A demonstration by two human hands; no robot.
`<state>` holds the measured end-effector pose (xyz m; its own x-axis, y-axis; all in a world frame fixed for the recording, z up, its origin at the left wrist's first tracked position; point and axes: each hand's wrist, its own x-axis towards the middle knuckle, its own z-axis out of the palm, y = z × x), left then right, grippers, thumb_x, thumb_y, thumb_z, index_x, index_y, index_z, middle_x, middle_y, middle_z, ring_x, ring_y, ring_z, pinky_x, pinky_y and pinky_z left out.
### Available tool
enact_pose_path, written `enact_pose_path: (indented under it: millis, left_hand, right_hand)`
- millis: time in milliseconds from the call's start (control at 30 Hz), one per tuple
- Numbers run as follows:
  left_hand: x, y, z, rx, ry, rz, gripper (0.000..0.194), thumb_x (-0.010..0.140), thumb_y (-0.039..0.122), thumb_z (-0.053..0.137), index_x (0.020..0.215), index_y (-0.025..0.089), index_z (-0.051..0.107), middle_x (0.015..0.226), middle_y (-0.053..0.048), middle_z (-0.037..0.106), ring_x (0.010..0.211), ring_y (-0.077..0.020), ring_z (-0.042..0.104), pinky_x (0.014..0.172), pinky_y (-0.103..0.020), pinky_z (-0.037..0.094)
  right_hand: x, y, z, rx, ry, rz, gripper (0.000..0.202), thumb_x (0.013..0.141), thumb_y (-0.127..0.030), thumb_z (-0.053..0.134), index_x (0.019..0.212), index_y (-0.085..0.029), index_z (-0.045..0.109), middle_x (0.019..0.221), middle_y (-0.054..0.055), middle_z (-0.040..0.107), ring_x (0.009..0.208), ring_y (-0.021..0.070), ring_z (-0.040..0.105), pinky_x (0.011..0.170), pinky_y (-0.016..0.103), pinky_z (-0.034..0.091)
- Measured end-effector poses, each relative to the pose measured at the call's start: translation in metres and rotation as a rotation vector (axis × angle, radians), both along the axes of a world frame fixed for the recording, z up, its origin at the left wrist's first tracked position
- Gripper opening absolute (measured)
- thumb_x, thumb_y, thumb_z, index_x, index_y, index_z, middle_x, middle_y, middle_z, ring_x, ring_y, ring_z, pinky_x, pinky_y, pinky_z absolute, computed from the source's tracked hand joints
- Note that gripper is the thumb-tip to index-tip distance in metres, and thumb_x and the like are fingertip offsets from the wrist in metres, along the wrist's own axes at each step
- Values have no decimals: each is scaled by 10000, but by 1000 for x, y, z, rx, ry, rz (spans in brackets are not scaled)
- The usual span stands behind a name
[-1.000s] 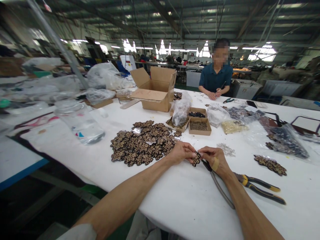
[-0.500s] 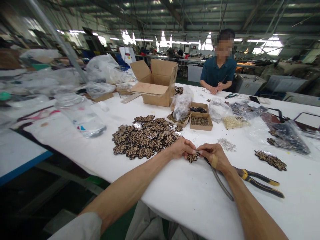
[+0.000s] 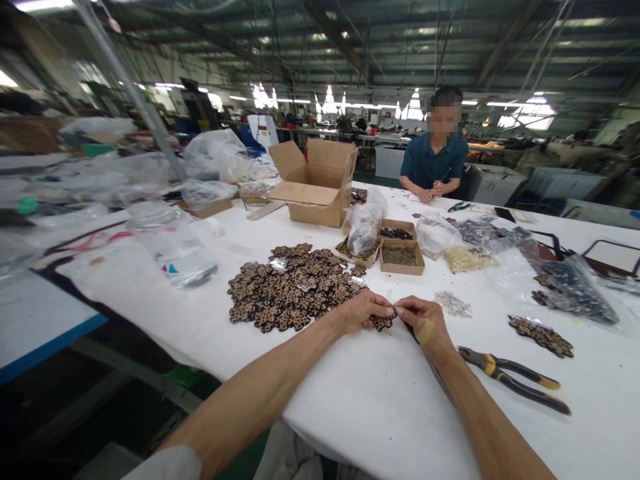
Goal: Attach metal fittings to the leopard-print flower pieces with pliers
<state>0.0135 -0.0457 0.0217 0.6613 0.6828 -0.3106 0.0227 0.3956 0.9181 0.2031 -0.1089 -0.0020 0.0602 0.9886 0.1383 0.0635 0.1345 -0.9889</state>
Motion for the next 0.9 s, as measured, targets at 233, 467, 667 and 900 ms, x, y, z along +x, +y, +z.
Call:
enact_pose_path:
  millis: [233, 467, 667, 900]
  left_hand:
    - [6, 3, -8, -26, -93, 88, 316, 527, 297, 869, 729, 106, 717, 618, -9, 651, 529, -96, 536, 494, -226, 351]
    - [15, 2, -12, 119, 55, 169, 219, 522, 238, 832, 644, 105, 707, 552, -9, 637, 476, -92, 499, 473, -230, 320]
    - [15, 1, -10, 48, -18, 136, 276, 510, 252, 864, 673, 92, 710, 596, -25, 659, 522, -107, 540, 513, -246, 366]
    - [11, 1, -5, -170, -181, 50, 290, 539, 241, 887, 664, 87, 677, 623, -38, 653, 587, -128, 580, 579, -271, 420]
  right_hand:
    - [-1, 3, -3, -14, 25, -19, 322, 732, -461, 820, 903, -191, 778, 781, 45, 720, 677, 189, 577, 643, 324, 453]
    - [12, -10, 28, 330, -629, 99, 160, 901, -325, 613, 899, -221, 735, 851, 72, 683, 730, 204, 596, 678, 331, 465]
    - [11, -7, 18, 353, -666, 28, 172, 929, -319, 560, 861, -202, 667, 789, 47, 643, 694, 181, 566, 671, 313, 449]
    - [2, 0, -1, 137, -245, -21, 274, 874, -458, 668, 842, -187, 685, 680, 8, 605, 622, 153, 504, 577, 279, 400]
